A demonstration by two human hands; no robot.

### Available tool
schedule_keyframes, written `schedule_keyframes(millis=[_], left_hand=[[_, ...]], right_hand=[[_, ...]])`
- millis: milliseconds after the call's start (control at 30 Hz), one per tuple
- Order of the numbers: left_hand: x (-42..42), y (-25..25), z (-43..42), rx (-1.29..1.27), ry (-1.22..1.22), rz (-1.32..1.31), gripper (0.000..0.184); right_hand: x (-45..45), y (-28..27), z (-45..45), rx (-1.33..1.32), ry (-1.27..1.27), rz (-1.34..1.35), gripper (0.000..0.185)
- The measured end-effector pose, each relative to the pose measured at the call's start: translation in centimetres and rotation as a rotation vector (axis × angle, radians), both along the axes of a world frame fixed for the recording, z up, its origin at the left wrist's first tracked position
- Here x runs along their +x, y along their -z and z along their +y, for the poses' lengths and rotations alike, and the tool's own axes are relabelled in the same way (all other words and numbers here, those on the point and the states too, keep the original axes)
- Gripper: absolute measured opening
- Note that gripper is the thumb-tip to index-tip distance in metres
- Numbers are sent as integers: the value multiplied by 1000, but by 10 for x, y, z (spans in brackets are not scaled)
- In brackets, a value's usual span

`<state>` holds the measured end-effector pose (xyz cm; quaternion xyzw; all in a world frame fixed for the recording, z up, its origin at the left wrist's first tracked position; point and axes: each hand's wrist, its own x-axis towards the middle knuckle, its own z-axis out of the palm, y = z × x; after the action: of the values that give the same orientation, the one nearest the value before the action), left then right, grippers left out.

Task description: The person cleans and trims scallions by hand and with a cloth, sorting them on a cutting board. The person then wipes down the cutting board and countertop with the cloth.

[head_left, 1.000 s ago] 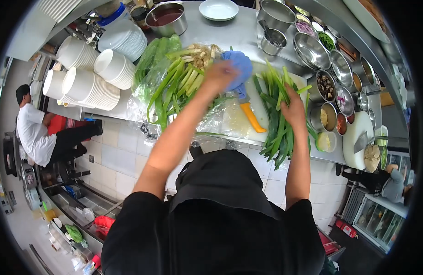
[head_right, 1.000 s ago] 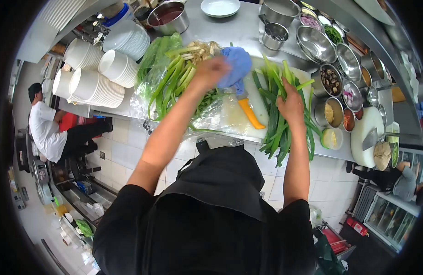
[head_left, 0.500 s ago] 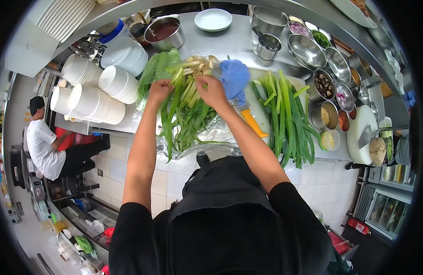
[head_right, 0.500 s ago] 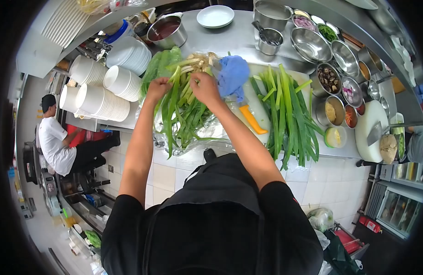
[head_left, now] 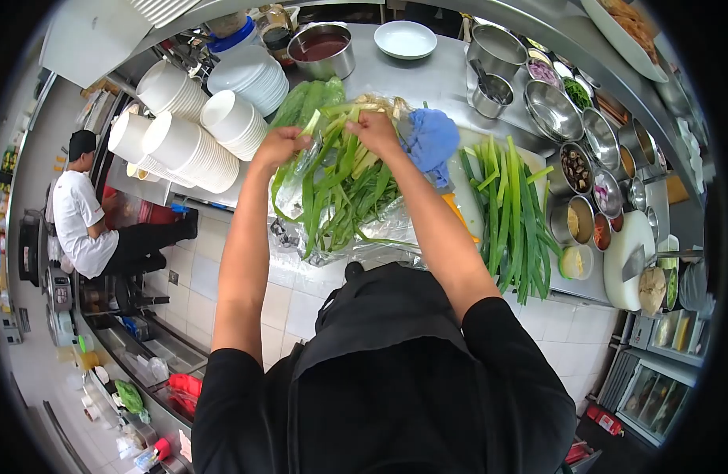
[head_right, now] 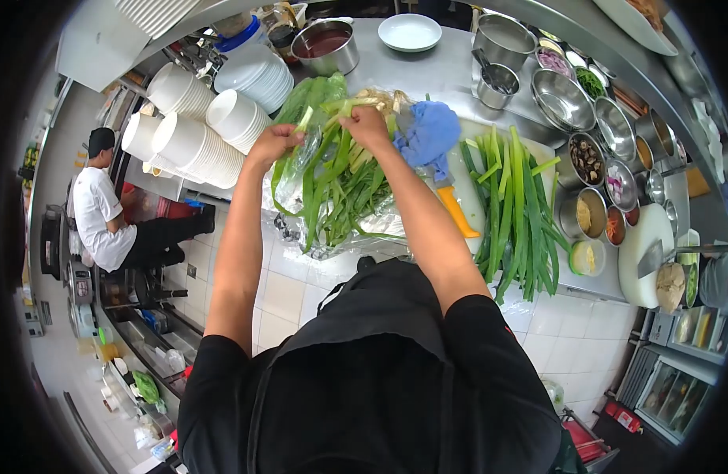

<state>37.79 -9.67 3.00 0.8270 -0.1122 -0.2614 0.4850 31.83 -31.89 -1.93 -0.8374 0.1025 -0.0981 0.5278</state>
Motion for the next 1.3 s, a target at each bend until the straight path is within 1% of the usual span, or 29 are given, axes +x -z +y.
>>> schedule_keyframes(millis=[67,100,167,200,267,300,333,367,400,467,533,600,633,667,700,767,800,867,900,933,1000,1033,1067,1133,1167,1200,1233,1267,1300], left_hand=[[-1,-3,2,-180,30,83,19],[-4,-5,0,-180,44,86,19],[-11,-8,-8,-221,57,54,21],[-15,-7,-10,-226,81,68,21],[-18,-6,-12,-252,113,85,24],[-18,3,-18,-318,111,80,28],[-24,12,-26,-313,116,87,28],[-28,20,-40,-302,45,46,26],[-31,24,-57,-294,-27,1,25],[-41,29,-88,-283,-81,10,24],[-51,32,-123,-415,-47,24,24],[-76,25,-155,-490,77,57,22],[-85,22,-168,-559,168,86,20],[-87,23,-175,-558,196,95,20],[-86,27,-175,-490,191,141,17],[-90,17,-165,-393,175,207,14],[-84,20,-161,-388,169,202,14],[-65,27,-146,-505,99,284,14],[-73,0,-148,-631,-3,384,16],[-69,-8,-154,-637,-22,367,16],[-58,-14,-159,-1004,-132,579,18],[-53,-19,-155,-1005,-138,574,18],[-47,-25,-147,-993,-94,521,20],[-30,-35,-134,-981,-47,459,21],[-23,-37,-127,-978,-53,397,21],[-18,-41,-121,-976,-63,335,21],[-11,-45,-115,-949,-146,334,18],[-8,-47,-108,-951,-160,325,18],[-9,-60,-102,-1058,-149,322,15]], right_hand=[[-6,15,-2,-253,17,-159,30],[-15,8,-5,-256,31,-155,30],[-42,-15,-18,-371,259,40,34],[-54,-4,-31,-377,281,56,34],[-76,26,-71,-840,478,192,35],[-89,33,-83,-841,477,206,35],[-99,37,-93,-730,396,242,32],[-99,37,-102,-623,319,262,30],[-97,33,-106,-624,325,253,30],[-100,28,-108,-243,467,-232,25],[-103,-3,-89,331,411,-408,26],[-92,4,-71,396,296,-432,28],[-92,-8,-62,245,316,-411,28],[-95,-20,-55,100,333,-380,28],[-93,-20,-59,102,355,-377,28],[-79,-22,-70,371,648,-366,30],[-78,-26,-76,378,642,-367,30],[-82,-41,-90,1145,444,-451,44],[-87,-51,-83,1231,264,-453,48],[-77,-50,-69,1237,237,-447,48],[-63,-43,-31,295,124,-616,51],[-59,-47,-28,492,84,-574,55],[-60,-51,-27,496,80,-577,55],[-61,-56,-27,561,-38,-318,61],[-59,-53,-24,481,-42,-250,65],[-60,-57,-22,481,-55,-247,65],[-65,-59,-20,387,-24,-234,64],[-69,-61,-19,295,6,-224,64],[-72,-56,-21,299,-10,-223,64]])
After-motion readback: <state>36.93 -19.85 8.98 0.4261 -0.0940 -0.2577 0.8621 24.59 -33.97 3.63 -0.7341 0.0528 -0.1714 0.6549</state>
